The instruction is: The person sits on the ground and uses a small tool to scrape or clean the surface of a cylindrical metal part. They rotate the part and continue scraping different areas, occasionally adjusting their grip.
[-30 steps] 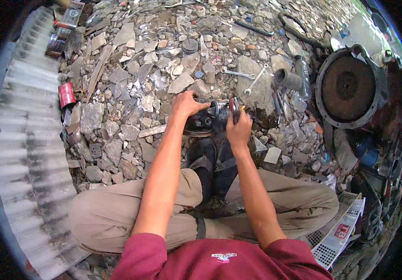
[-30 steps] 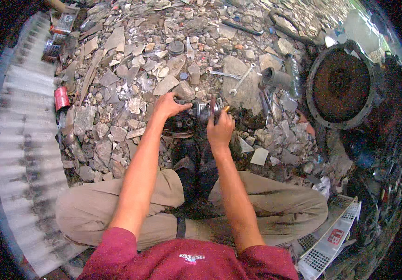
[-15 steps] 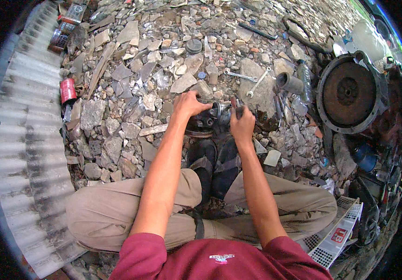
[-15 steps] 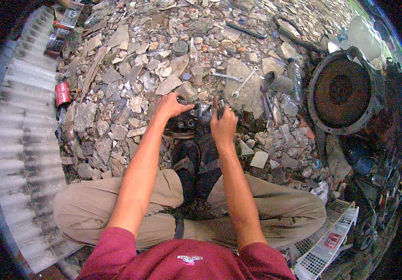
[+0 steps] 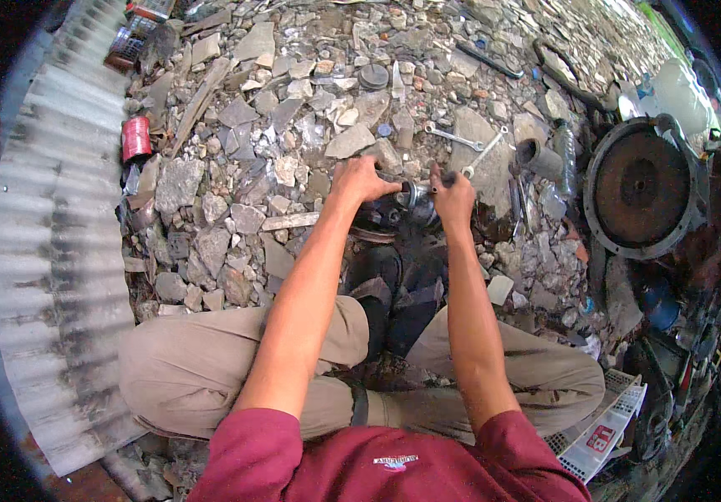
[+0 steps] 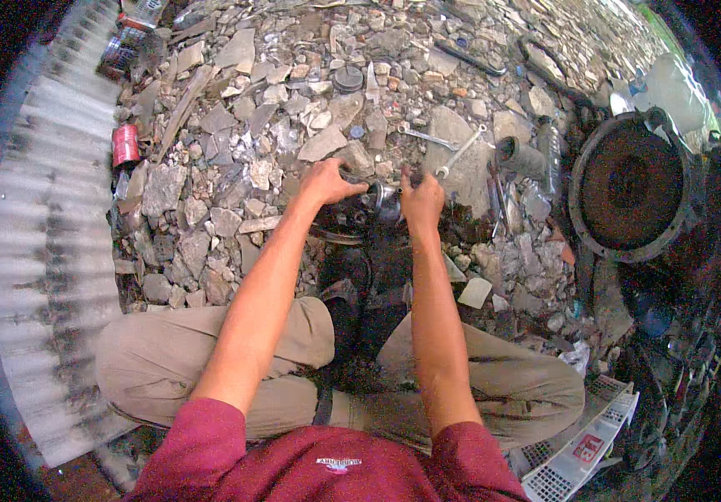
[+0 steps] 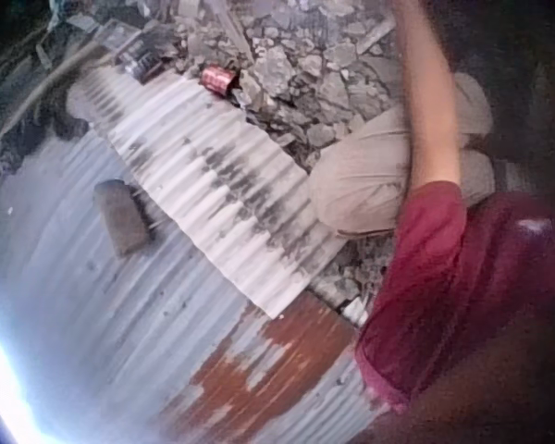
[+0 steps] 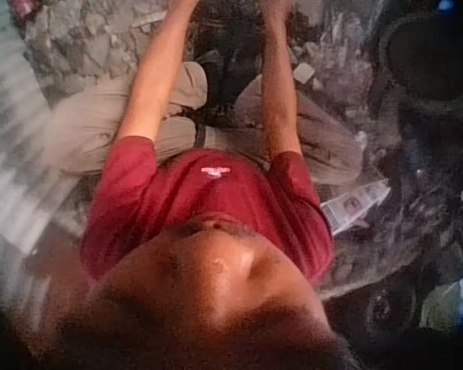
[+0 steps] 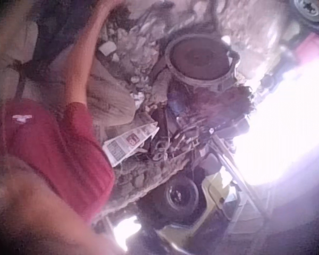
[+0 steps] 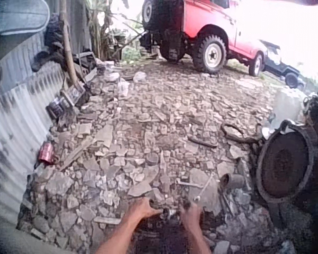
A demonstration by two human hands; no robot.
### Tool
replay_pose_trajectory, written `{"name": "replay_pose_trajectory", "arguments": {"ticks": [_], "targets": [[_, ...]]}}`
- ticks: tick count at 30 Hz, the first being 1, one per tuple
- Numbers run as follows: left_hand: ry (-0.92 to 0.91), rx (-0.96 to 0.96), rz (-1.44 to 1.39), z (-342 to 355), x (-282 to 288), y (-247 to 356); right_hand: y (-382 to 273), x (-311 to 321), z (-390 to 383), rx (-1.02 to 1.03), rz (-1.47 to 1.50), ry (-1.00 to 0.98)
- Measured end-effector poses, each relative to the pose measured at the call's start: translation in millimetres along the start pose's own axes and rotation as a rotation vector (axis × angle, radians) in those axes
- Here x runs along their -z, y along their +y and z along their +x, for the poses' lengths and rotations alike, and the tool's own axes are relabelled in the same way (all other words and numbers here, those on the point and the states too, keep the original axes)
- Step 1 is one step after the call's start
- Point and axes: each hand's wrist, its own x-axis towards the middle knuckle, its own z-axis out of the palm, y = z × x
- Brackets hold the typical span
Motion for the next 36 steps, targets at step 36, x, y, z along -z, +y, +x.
{"name": "replay_pose_trajectory", "arguments": {"ticks": [36], "targets": [[0.411, -0.128, -0.185, 0, -3, 0, -3, 35, -40, -0.062, 0.221, 0.15]]}}
